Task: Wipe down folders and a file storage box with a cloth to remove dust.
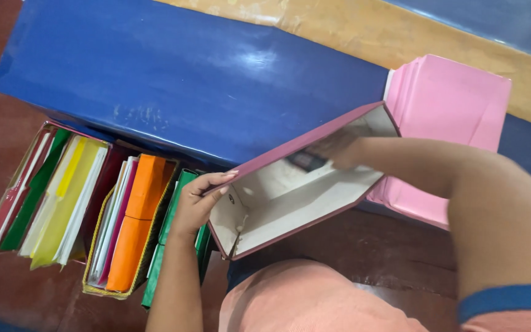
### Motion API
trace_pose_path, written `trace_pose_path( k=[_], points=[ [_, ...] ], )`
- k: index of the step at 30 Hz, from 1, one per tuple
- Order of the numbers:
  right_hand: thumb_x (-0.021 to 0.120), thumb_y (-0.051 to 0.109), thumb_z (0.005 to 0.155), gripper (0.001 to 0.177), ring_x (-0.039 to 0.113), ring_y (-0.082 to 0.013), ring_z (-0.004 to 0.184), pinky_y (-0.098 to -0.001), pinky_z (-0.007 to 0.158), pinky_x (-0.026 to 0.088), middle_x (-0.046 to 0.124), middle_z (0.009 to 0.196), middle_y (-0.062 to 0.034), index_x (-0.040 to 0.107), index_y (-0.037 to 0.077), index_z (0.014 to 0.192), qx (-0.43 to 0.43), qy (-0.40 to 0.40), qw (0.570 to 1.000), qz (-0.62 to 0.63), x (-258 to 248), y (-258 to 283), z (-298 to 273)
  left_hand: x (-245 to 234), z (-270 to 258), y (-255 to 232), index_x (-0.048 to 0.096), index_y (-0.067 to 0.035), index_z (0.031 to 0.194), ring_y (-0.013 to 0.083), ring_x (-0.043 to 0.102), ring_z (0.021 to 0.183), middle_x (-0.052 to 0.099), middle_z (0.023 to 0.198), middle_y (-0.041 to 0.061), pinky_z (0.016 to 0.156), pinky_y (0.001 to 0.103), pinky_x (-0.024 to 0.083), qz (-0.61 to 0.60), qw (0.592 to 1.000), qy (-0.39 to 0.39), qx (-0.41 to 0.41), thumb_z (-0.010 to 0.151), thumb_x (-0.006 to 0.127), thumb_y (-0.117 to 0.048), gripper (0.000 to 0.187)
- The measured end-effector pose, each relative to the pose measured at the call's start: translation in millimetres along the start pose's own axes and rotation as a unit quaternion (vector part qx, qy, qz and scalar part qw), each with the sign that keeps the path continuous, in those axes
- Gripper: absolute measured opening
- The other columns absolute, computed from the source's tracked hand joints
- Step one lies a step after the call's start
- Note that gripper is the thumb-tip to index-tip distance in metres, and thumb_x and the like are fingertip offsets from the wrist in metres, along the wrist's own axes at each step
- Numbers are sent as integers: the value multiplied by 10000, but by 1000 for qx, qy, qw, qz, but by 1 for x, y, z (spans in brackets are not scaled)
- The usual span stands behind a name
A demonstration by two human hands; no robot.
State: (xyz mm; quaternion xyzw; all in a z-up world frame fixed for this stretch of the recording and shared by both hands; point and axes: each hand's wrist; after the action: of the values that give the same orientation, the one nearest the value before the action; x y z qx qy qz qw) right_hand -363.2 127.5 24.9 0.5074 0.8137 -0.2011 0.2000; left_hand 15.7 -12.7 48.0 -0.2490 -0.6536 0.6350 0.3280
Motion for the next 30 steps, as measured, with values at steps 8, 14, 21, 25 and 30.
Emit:
trace_pose_path(
  k=[8, 14, 21, 25, 30],
  points=[
    [447, 285, 863, 777, 370, -479, 1436, -594, 1122, 285, 332, 1536, -349, 288, -83, 1528, 215, -3, 977, 11, 127, -39, 44, 2, 7, 0, 773, 10, 1071, 229, 692, 1081, 765, 1090, 165, 995, 406, 509, 3, 1000, -6, 9, 868, 732, 9, 206],
    [572, 177, 905, 446, 683, -457, 1116, -669, 801, 530, 687, 1196, -266, 637, -19, 1300, 181, -5, 971, 155, 169, -33, 77, 12, 6, -16, 783, 0, 1052, 176, 685, 1037, 770, 1038, 137, 966, 364, 523, 25, 998, -51, 10, 870, 756, -16, 184],
    [600, 192, 844, 456, 642, -428, 1235, -533, 1068, 507, 711, 1272, -237, 707, 74, 1272, 107, -53, 900, 420, -23, 15, -79, 15, 7, -23, 789, -14, 1037, 189, 709, 996, 777, 993, 138, 942, 356, 537, 51, 996, -65, 25, 869, 765, -13, 170],
    [498, 147, 826, 497, 620, -546, 1172, -589, 1044, 481, 697, 1158, -364, 666, 53, 1285, 24, -146, 837, 527, -49, 49, -126, 3, 20, -9, 770, -2, 1013, 179, 702, 943, 767, 965, 134, 918, 367, 546, 65, 994, -86, 13, 876, 759, 1, 138],
    [650, 241, 825, 411, 670, -487, 950, -598, 878, 514, 707, 913, -269, 697, 88, 1205, 35, -421, 826, 372, -74, 110, -133, 13, 64, -40, 758, -50, 915, 245, 726, 874, 744, 878, 156, 833, 388, 549, 156, 978, -99, 98, 816, 830, -33, 124]
  ],
)
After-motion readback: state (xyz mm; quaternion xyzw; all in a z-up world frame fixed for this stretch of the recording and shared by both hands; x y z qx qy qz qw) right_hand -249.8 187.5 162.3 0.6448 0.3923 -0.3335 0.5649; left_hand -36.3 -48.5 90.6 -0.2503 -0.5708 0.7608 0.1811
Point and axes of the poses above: each hand's wrist, its own z-axis towards the middle knuckle, its own x-axis out of the palm, y = z × x
